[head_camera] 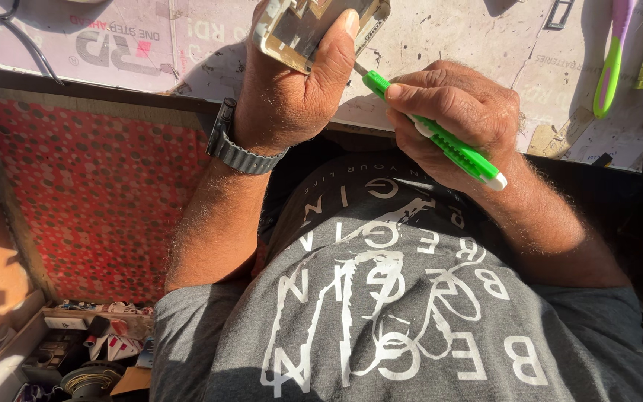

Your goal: The person holds a disassembled phone back cover and scrapes old adhesive from its edges using a green utility knife, rotating the cover to work around its perimeter. They then switch to a toothbrush and a blue plastic pry tool to brush and pry at the housing before setting it down.

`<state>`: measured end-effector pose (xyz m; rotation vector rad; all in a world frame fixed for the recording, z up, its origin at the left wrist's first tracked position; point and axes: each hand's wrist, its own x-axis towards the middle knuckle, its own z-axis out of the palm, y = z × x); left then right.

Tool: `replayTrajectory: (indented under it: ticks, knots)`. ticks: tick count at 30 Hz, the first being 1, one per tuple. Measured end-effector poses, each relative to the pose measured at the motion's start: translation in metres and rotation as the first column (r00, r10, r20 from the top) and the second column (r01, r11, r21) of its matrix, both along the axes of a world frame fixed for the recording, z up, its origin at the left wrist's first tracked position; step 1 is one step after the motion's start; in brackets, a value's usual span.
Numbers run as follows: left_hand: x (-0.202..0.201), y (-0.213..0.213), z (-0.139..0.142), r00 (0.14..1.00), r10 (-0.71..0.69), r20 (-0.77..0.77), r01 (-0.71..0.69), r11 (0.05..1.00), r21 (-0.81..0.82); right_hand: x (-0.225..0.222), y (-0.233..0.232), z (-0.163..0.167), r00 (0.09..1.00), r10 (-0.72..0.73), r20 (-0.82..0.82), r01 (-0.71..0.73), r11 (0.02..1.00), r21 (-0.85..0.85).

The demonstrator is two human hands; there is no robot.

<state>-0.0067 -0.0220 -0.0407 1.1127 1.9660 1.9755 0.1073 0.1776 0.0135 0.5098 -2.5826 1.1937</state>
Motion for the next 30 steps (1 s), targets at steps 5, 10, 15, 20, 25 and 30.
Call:
replayTrajectory:
  ticks: [5,10,15,20,25,30]
  knots:
    - [0.0032,-0.0030,-0.0007,0.999,-0.008,0.035,0.009,1.000,-0.015,0.0032,0.0014,-0.0026,1.000,0.001,-0.015,-0.001,0.999,0.047]
    - [0.0038,-0.0017,-0.0032,0.998,-0.001,0.056,0.000,1.000,0.016,0.0029,0.0012,-0.0017,1.000,-0.001,-0.008,0.001,0.999,0.041]
    - [0.0048,-0.0015,-0.0055,0.998,-0.002,0.060,0.001,1.000,0.014,0.0010,-0.0011,0.0022,1.000,-0.023,-0.010,0.024,0.999,0.048]
    - [0.0041,-0.0024,-0.0060,0.998,0.023,0.053,-0.022,1.000,-0.022,-0.0005,-0.0023,0.0058,1.000,-0.011,-0.023,0.012,0.999,0.034]
    - [0.0041,-0.0011,-0.0057,0.998,0.023,0.054,-0.022,1.000,-0.020,0.0002,-0.0010,0.0040,1.000,-0.007,-0.023,0.008,1.000,0.030]
    - [0.0037,-0.0018,-0.0032,0.994,0.007,0.111,-0.003,0.999,-0.041,0.0022,0.0019,0.0002,0.999,-0.023,-0.029,0.024,0.999,0.027]
